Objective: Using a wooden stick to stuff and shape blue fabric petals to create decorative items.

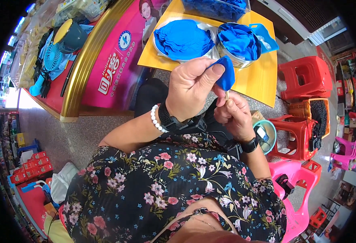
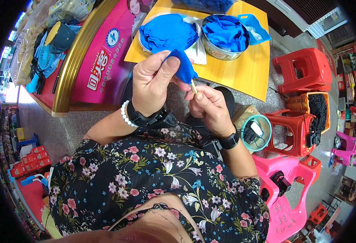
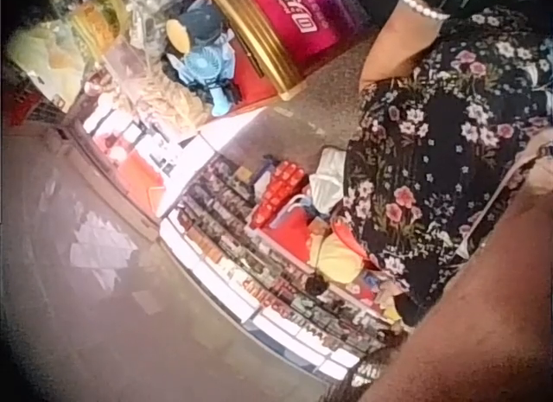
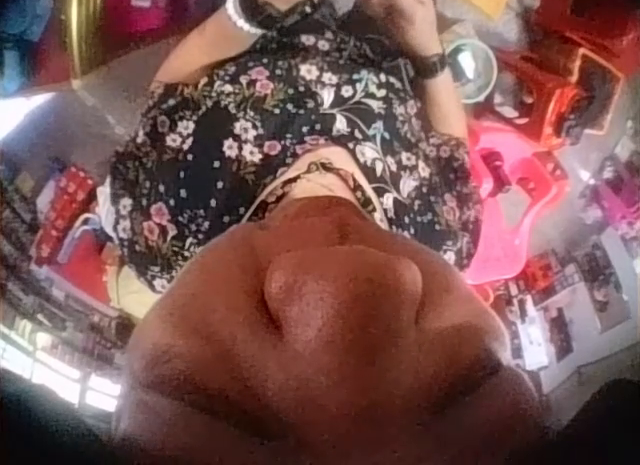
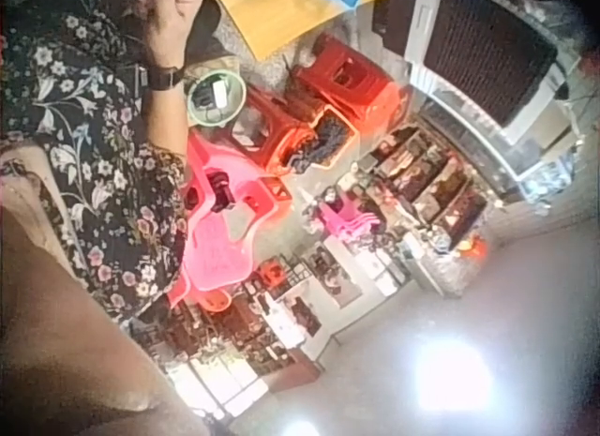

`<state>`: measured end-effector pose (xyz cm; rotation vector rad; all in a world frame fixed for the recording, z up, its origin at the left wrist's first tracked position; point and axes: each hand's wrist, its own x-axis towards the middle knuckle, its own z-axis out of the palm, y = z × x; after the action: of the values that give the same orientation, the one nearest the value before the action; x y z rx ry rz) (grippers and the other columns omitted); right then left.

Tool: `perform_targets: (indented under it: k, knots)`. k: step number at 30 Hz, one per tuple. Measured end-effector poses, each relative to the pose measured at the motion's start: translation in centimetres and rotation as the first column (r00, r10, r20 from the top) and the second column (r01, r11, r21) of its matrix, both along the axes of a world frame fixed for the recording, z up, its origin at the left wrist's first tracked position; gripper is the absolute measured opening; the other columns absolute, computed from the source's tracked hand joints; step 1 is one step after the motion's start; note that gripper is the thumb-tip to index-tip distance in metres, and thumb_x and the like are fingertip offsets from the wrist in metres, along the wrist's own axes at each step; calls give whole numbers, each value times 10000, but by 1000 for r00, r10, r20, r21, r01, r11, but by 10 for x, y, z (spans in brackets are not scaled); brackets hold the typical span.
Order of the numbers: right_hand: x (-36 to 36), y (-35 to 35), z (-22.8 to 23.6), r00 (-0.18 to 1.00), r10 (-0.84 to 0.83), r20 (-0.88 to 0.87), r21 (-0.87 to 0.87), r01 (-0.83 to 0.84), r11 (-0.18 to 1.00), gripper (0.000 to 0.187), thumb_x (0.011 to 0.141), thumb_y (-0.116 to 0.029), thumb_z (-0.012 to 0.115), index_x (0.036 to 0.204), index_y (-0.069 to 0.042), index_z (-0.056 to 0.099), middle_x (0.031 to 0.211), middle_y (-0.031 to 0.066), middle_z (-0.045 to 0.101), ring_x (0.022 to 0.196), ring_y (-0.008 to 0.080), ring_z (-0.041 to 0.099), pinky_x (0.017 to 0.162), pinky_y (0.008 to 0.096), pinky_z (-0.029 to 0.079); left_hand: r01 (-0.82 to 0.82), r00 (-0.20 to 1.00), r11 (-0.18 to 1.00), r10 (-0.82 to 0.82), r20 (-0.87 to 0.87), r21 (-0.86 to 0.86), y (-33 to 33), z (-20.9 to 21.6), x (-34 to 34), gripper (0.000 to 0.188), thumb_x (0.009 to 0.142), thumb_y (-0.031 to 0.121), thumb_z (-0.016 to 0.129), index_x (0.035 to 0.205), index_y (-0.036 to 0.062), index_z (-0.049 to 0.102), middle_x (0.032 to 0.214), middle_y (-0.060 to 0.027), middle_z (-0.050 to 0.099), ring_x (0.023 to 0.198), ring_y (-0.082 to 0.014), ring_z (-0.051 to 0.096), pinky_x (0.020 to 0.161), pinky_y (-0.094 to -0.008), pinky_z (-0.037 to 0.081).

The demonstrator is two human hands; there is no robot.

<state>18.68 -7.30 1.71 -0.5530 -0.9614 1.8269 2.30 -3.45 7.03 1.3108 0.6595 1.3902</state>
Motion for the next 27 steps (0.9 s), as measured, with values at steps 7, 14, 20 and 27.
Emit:
perform_targets:
  k: [7,14,20,27]
  knots:
    - [0,0,6,960,-147,239,85,130,988,257,963,-235,476,995,-7,592,595,-59,378,499,35,278,461,211,214,-6,999,1000,6,-51,-15,5,-3,-1,276,947,231,517,1015,-13,627,771,-58,651,594,-83,607,539,-195,503]
    - [8,1,24,799,-341,495,330,191,924,211,942,-149,514,1020,10,627,754,-34,541,619,34,387,548,182,322,-37,996,996,44,79,-84,7,4,-5,288,946,223,518,1105,-2,602,724,-34,614,558,-75,569,504,-188,476]
    - [11,1,28,765,-358,536,359,178,916,206,941,-148,513,1013,5,631,729,-44,520,610,34,379,542,181,312,-1,999,993,7,51,-117,5,5,-5,312,948,240,512,1077,-25,613,716,-41,622,553,-84,576,485,-187,464]
    - [9,-1,13,962,-147,229,172,109,979,253,953,-216,495,1012,5,604,618,-44,436,516,36,316,468,201,237,94,992,995,-91,86,-21,-1,8,2,347,967,248,469,1062,-62,595,718,-80,633,535,-113,579,493,-202,464]
